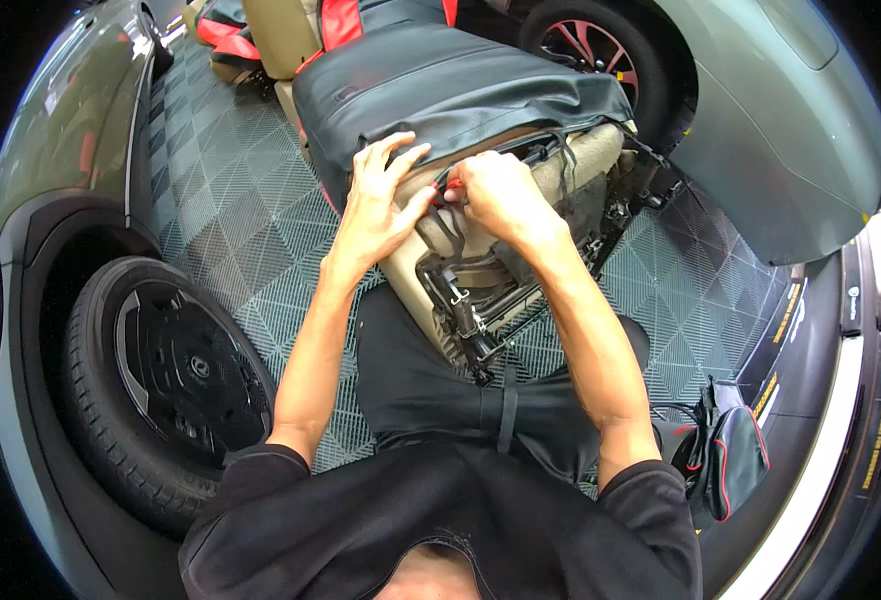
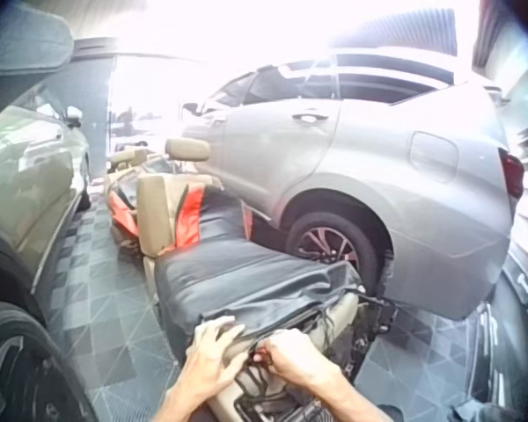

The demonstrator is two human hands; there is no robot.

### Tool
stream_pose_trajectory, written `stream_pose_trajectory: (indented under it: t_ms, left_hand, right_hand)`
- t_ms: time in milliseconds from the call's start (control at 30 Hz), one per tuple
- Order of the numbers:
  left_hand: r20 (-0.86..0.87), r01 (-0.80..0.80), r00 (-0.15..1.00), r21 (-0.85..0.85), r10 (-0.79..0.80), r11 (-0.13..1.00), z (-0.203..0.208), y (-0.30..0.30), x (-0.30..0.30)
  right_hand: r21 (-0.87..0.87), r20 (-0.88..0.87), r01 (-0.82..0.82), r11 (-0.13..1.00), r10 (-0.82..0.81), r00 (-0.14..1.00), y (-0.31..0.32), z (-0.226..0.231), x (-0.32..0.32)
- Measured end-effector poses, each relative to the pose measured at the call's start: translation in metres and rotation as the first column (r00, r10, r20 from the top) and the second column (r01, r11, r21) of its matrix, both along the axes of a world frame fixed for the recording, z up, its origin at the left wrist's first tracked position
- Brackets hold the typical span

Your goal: The person removes a black and red leather seat cover from a car seat. They unclip fasteners, pull the cover off the seat cushion and backrest, and set the cover aside, leaving the seat frame exposed.

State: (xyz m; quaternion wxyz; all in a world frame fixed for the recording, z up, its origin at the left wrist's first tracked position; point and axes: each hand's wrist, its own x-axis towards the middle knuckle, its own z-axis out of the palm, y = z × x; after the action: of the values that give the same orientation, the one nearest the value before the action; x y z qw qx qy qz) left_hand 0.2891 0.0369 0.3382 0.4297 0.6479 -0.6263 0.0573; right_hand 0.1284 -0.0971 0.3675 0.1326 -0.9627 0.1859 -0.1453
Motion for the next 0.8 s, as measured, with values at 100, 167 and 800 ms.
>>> stream_pose_trajectory:
  t_ms: [100,167,800]
  left_hand:
    - [0.062,-0.026,0.998,-0.014,0.026,1.000,-0.003,0.006,0.004]
    - [0.034,-0.010,0.999,-0.044,0.011,0.999,-0.009,0.002,0.008]
    - [-0.523,-0.185,0.848,-0.136,0.088,0.973,-0.024,-0.027,0.008]
  right_hand:
    - [0.037,0.060,0.034,0.999,-0.037,0.998,0.002,-0.001,-0.003]
    - [0.045,0.111,-0.026,0.999,0.020,0.994,-0.001,-0.005,-0.002]
    - [0.147,0.471,-0.210,0.966,0.119,0.874,-0.025,-0.040,0.002]
